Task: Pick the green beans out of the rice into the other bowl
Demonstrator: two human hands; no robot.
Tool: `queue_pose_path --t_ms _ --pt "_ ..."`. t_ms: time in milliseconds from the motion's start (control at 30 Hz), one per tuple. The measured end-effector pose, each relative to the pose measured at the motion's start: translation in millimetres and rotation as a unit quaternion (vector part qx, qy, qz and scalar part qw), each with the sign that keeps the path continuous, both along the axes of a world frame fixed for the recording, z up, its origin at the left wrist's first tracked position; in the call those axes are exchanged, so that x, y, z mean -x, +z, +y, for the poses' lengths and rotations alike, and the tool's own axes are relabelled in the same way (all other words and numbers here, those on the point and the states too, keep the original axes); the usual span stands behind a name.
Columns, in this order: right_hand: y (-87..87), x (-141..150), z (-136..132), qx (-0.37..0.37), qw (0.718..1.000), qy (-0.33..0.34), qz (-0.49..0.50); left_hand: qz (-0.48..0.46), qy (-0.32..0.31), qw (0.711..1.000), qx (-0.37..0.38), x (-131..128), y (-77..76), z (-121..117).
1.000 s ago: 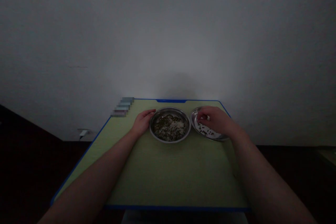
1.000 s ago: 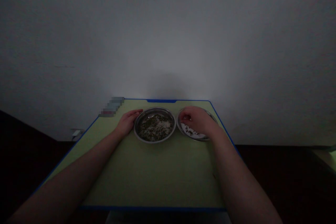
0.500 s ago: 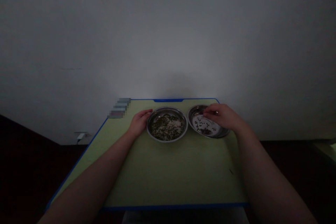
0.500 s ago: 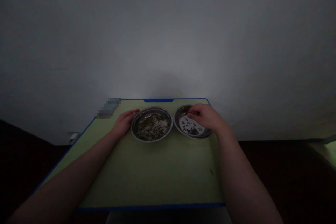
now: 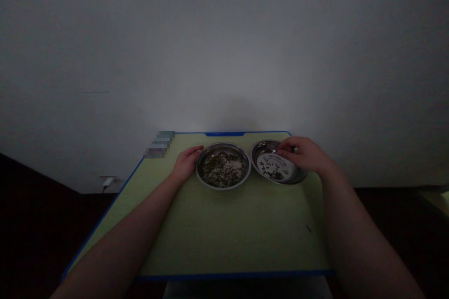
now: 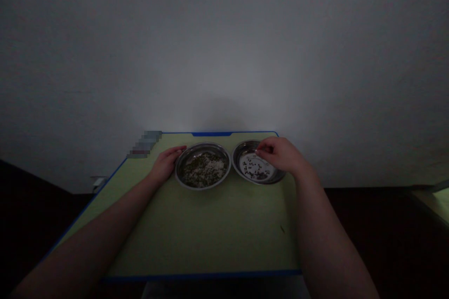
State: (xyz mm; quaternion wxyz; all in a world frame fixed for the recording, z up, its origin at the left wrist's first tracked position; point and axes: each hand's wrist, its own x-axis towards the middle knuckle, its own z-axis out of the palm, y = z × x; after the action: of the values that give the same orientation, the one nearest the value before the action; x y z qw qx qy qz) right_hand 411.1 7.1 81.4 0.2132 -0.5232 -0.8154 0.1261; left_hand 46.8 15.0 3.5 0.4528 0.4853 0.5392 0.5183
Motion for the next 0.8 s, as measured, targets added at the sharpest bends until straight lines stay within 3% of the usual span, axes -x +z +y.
queue_pose_path --t_ms 167,433,667,800 --pt "5.9 15.0 -3.4 -0.010 1.000 0.014 -0.007 0.013 -0.002 1.000 -0.009 -1.4 3.1 -1.9" --pt "16.0 95.9 0.0 0.003 0.975 0.132 -0.179 0.006 0.001 1.000 -0.007 -1.5 3.0 -2.6" --pt "6.4 149.0 1.2 0.062 0.921 0.185 -0.336 0.011 -0.005 1.000 -0.015 -1.3 3.3 -2.5" --pt "-6.1 158.0 2.4 0.052 0.916 0.170 -0.360 -0.002 -0.007 1.000 -0.015 -2.9 4.3 -3.5"
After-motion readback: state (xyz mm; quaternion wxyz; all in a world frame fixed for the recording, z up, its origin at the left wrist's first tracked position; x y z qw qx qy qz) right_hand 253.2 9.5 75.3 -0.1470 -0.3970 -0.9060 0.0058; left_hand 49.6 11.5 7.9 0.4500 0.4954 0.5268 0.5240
